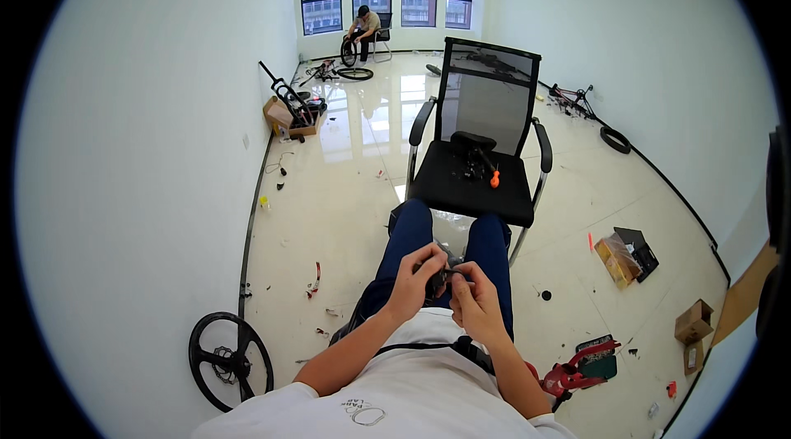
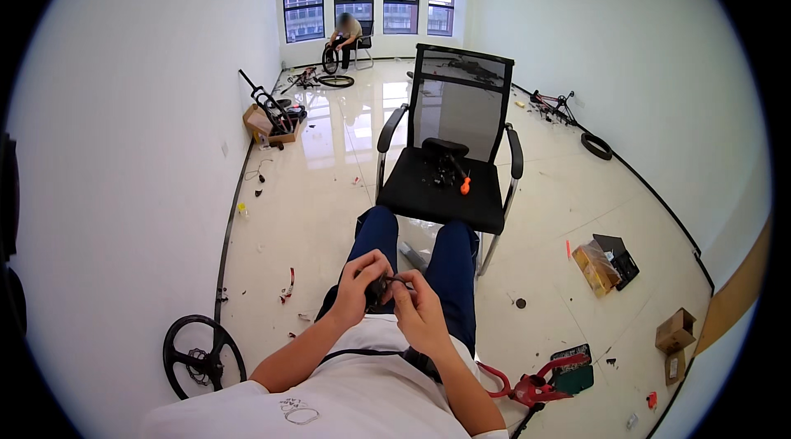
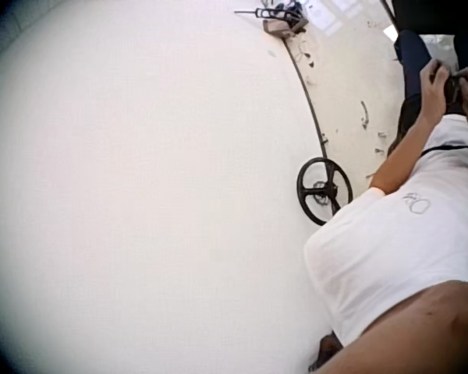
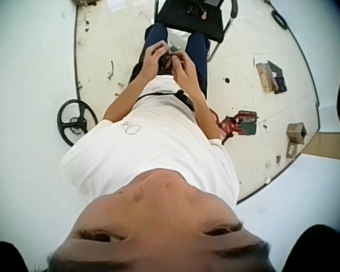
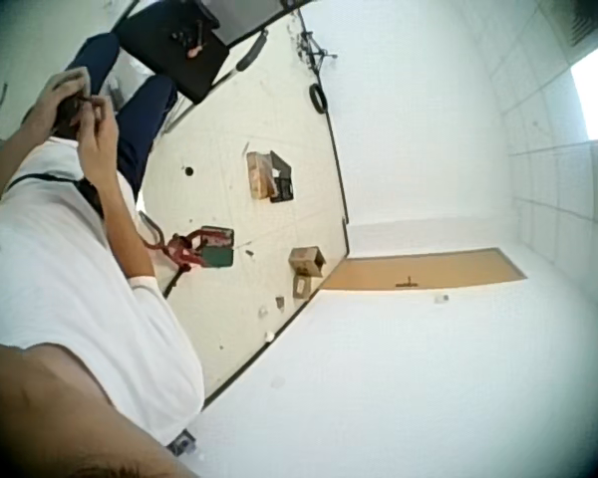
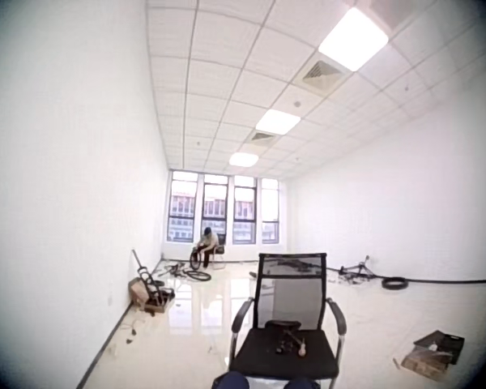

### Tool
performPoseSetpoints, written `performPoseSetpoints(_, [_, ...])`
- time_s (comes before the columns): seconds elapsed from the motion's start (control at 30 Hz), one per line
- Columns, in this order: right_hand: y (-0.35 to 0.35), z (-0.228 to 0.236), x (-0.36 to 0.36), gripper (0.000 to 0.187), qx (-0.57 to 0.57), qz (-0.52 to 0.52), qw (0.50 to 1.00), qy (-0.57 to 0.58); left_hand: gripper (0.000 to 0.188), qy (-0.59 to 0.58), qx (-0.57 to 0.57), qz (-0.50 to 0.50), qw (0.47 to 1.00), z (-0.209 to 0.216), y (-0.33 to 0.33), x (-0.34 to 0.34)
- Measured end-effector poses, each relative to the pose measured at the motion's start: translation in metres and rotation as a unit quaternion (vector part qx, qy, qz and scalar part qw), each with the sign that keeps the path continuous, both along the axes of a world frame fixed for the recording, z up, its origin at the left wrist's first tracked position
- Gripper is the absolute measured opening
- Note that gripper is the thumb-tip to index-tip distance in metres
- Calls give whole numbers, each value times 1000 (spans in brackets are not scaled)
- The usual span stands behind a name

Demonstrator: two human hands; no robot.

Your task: The person sits on a chair and assembles a small mechanical component using a screwdriver and pliers. They insert screws, tighten them, and adjust parts while handling small hardware pieces on the chair seat.

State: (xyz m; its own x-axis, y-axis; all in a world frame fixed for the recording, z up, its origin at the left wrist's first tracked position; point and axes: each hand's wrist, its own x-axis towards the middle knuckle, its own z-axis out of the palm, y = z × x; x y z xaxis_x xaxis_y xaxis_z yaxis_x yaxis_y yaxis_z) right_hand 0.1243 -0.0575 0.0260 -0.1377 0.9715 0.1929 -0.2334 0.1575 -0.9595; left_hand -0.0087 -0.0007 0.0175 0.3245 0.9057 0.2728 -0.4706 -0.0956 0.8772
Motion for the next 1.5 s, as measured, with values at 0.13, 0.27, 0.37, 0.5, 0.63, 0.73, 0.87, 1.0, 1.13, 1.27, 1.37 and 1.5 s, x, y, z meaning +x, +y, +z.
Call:
performPoseSetpoints(0.13, [-6, 2, 0, 12, -59, 48, 996, 44, 22, 78, 77, 42, 993, -4, -5, -3])
performPoseSetpoints(0.27, [0, 3, 7, 13, -102, 7, 992, 73, 24, 105, 173, 142, 969, -2, 1, 8])
performPoseSetpoints(0.37, [-3, 6, 9, 13, -97, 43, 990, 94, 28, 111, 159, 165, 967, -12, 4, 7])
performPoseSetpoints(0.5, [-5, 10, 5, 12, -117, 80, 986, 91, 31, 94, 174, 163, 967, -12, 2, 2])
performPoseSetpoints(0.63, [-6, 9, 8, 14, -135, 108, 980, 98, 37, 150, 269, 196, 931, -19, 9, -5])
performPoseSetpoints(0.73, [-7, 2, 8, 16, -123, 117, 982, 81, 34, 151, 293, 220, 918, -19, 11, -4])
performPoseSetpoints(0.87, [-4, 2, 4, 18, -145, 110, 979, 92, 21, 153, 355, 258, 885, -13, 12, -5])
performPoseSetpoints(1.0, [1, -3, 5, 20, -251, 133, 949, 135, 9, 195, 435, 299, 827, -11, 12, -6])
performPoseSetpoints(1.13, [15, -30, 18, 22, -311, 135, 932, 125, 7, 279, 492, 242, 788, -33, 29, -4])
performPoseSetpoints(1.27, [29, -71, 21, 23, -370, 118, 912, 131, 8, 347, 435, 194, 808, -66, 32, -3])
performPoseSetpoints(1.37, [37, -83, 21, 25, -404, 118, 899, 121, 9, 333, 387, 206, 835, -84, 32, -3])
performPoseSetpoints(1.5, [47, -82, 16, 28, -378, 70, 923, 33, 18, 291, 205, 212, 910, -115, 36, 6])
